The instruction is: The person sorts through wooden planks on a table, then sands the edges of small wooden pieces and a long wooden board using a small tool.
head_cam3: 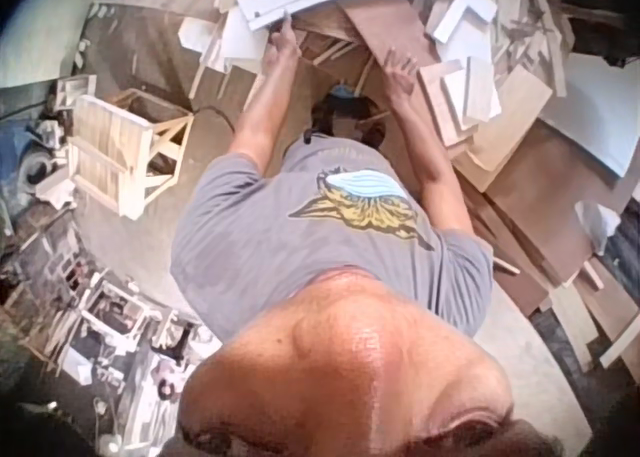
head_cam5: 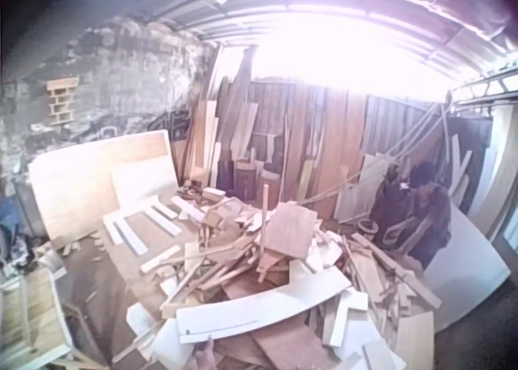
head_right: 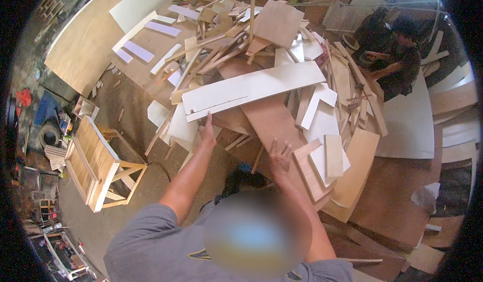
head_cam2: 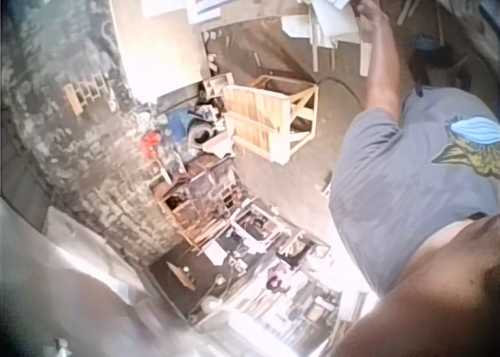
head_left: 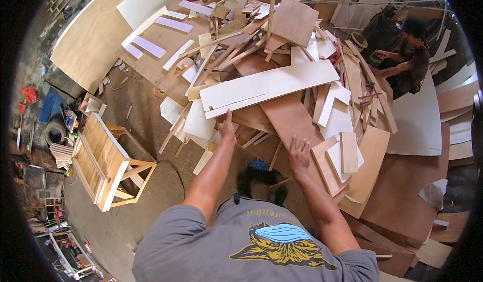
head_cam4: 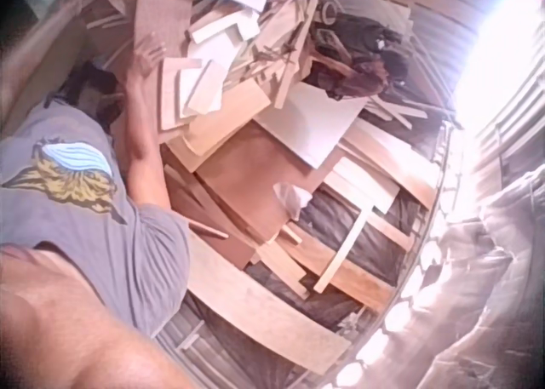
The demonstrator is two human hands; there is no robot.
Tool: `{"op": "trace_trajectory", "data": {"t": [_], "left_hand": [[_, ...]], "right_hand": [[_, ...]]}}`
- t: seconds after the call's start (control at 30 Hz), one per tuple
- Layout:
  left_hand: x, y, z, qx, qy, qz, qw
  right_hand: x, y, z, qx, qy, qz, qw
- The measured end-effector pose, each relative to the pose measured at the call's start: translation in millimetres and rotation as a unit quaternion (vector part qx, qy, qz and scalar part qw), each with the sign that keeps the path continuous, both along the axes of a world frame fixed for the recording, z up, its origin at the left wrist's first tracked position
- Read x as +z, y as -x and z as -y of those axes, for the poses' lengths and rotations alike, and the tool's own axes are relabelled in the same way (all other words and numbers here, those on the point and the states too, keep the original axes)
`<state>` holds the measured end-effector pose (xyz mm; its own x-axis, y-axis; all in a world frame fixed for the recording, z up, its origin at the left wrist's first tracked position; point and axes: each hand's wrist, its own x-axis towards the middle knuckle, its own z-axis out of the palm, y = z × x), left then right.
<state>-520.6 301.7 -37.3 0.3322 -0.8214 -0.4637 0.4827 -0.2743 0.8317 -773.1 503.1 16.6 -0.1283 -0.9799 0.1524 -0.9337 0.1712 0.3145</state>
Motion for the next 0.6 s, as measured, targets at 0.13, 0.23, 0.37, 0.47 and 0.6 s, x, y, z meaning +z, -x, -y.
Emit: {"op": "trace_trajectory", "data": {"t": [0.13, 0.23, 0.37, 0.47, 0.6], "left_hand": [[43, -4, 6, -0.01, 0.106, 0.117, 0.987], [95, -12, 21, 0.027, 0.094, 0.112, 0.989], [136, -12, 50, 0.018, 0.085, -0.042, 0.995], [173, -7, 66, -0.007, 0.079, -0.08, 0.994], [177, -13, 98, -0.034, 0.118, 0.02, 0.992]], "right_hand": [[16, 11, -5, -0.013, -0.011, 0.075, 0.997], [49, 11, -6, 0.001, -0.031, 0.125, 0.992], [63, 28, -14, 0.022, -0.048, 0.165, 0.985], [67, 41, -30, 0.021, -0.044, 0.2, 0.979], [102, 37, -41, 0.039, -0.06, 0.228, 0.971]]}}
